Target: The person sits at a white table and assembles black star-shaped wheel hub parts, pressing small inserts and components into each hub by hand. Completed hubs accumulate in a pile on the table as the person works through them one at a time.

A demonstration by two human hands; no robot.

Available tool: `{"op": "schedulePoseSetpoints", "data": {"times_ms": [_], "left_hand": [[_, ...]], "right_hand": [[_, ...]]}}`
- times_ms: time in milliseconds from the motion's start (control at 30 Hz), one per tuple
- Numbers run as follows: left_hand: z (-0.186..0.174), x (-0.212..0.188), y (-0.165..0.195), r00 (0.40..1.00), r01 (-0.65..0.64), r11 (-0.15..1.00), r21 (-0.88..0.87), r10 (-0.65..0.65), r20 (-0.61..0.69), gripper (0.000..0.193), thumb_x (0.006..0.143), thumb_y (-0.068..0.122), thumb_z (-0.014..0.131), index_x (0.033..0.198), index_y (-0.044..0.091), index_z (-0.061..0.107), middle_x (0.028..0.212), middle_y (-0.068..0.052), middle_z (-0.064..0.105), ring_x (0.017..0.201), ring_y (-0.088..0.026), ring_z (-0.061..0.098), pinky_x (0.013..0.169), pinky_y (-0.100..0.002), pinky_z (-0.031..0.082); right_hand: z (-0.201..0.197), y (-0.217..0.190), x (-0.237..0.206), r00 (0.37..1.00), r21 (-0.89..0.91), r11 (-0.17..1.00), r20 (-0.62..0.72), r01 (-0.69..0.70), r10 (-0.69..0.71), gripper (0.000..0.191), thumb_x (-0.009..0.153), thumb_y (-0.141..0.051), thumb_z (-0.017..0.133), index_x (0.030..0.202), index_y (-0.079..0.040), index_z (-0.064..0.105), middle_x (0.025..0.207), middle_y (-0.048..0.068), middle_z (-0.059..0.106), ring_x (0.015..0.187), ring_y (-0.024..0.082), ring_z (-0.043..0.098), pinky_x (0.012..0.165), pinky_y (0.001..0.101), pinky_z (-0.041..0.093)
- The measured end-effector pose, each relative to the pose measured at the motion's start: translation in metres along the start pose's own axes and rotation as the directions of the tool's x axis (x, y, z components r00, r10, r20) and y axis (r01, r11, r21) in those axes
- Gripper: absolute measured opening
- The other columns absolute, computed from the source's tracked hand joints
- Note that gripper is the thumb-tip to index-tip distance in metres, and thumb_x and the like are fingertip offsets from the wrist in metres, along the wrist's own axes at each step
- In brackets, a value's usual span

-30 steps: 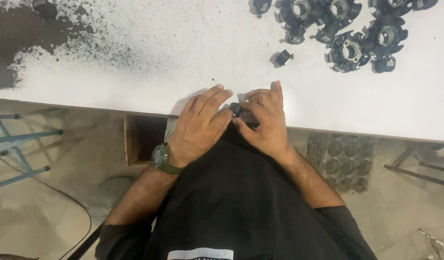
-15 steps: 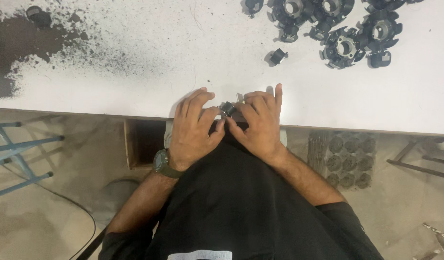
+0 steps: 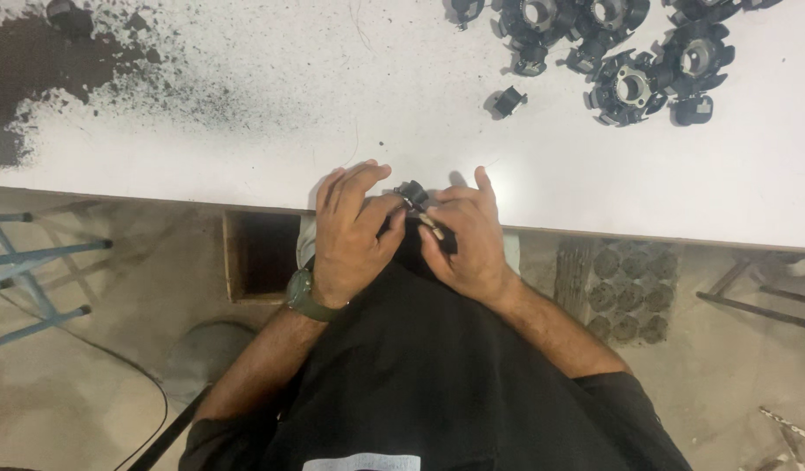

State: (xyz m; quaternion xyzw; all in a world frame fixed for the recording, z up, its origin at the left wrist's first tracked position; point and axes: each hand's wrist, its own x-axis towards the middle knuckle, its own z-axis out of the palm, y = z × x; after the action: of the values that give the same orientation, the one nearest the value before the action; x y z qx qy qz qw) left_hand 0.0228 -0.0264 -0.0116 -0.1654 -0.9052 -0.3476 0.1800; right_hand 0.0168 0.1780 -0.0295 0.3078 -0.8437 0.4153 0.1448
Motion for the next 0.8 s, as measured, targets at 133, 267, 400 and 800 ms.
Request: {"op": "schedulePoseSetpoints", "data": {"times_ms": [133, 267, 400, 800], "left_hand": [[0.000, -0.001, 0.001, 0.999, 0.030, 0.999, -0.013, -0.030, -0.014, 0.019, 0.086, 0.007, 0.080, 0.102, 0.008, 0.071, 0.132, -0.008, 0.061, 0.132, -0.029, 0.058, 0.118, -0.057, 0.034], [0.006, -0.006, -0.003, 0.998, -0.012, 1.000, -0.023, 0.011, -0.068, 0.017, 0.087, 0.006, 0.079, 0.102, 0.008, 0.071, 0.134, -0.009, 0.059, 0.135, -0.031, 0.056, 0.118, -0.056, 0.039], [0.014, -0.008, -0.012, 0.988, -0.098, 0.995, 0.031, 0.101, -0.116, 0.013, 0.093, 0.005, 0.080, 0.101, 0.008, 0.070, 0.136, -0.008, 0.058, 0.140, -0.031, 0.054, 0.119, -0.051, 0.046], [0.011, -0.007, -0.011, 0.985, -0.134, 0.987, 0.089, 0.143, -0.095, 0.012, 0.094, 0.013, 0.083, 0.101, 0.010, 0.073, 0.140, -0.009, 0.058, 0.139, -0.029, 0.050, 0.118, -0.052, 0.041]], "right_hand": [[0.007, 0.000, 0.004, 1.000, -0.039, 0.999, -0.018, -0.001, 0.000, 0.035, 0.085, 0.004, 0.078, 0.112, -0.005, 0.060, 0.105, 0.011, 0.066, 0.114, 0.032, 0.065, 0.126, 0.0620, 0.029], [0.007, -0.001, 0.006, 1.000, -0.040, 0.999, -0.009, -0.009, 0.009, 0.033, 0.083, 0.005, 0.078, 0.111, -0.004, 0.061, 0.104, 0.012, 0.066, 0.112, 0.033, 0.067, 0.124, 0.0616, 0.032], [0.007, -0.002, 0.008, 1.000, -0.035, 0.999, -0.004, -0.001, 0.001, 0.034, 0.082, 0.005, 0.078, 0.109, -0.004, 0.061, 0.100, 0.012, 0.064, 0.111, 0.033, 0.067, 0.123, 0.0628, 0.032], [0.007, -0.003, 0.010, 0.999, -0.024, 0.999, 0.018, -0.029, 0.029, 0.030, 0.082, 0.005, 0.078, 0.106, -0.004, 0.063, 0.097, 0.011, 0.064, 0.110, 0.033, 0.067, 0.124, 0.0620, 0.031]]}}
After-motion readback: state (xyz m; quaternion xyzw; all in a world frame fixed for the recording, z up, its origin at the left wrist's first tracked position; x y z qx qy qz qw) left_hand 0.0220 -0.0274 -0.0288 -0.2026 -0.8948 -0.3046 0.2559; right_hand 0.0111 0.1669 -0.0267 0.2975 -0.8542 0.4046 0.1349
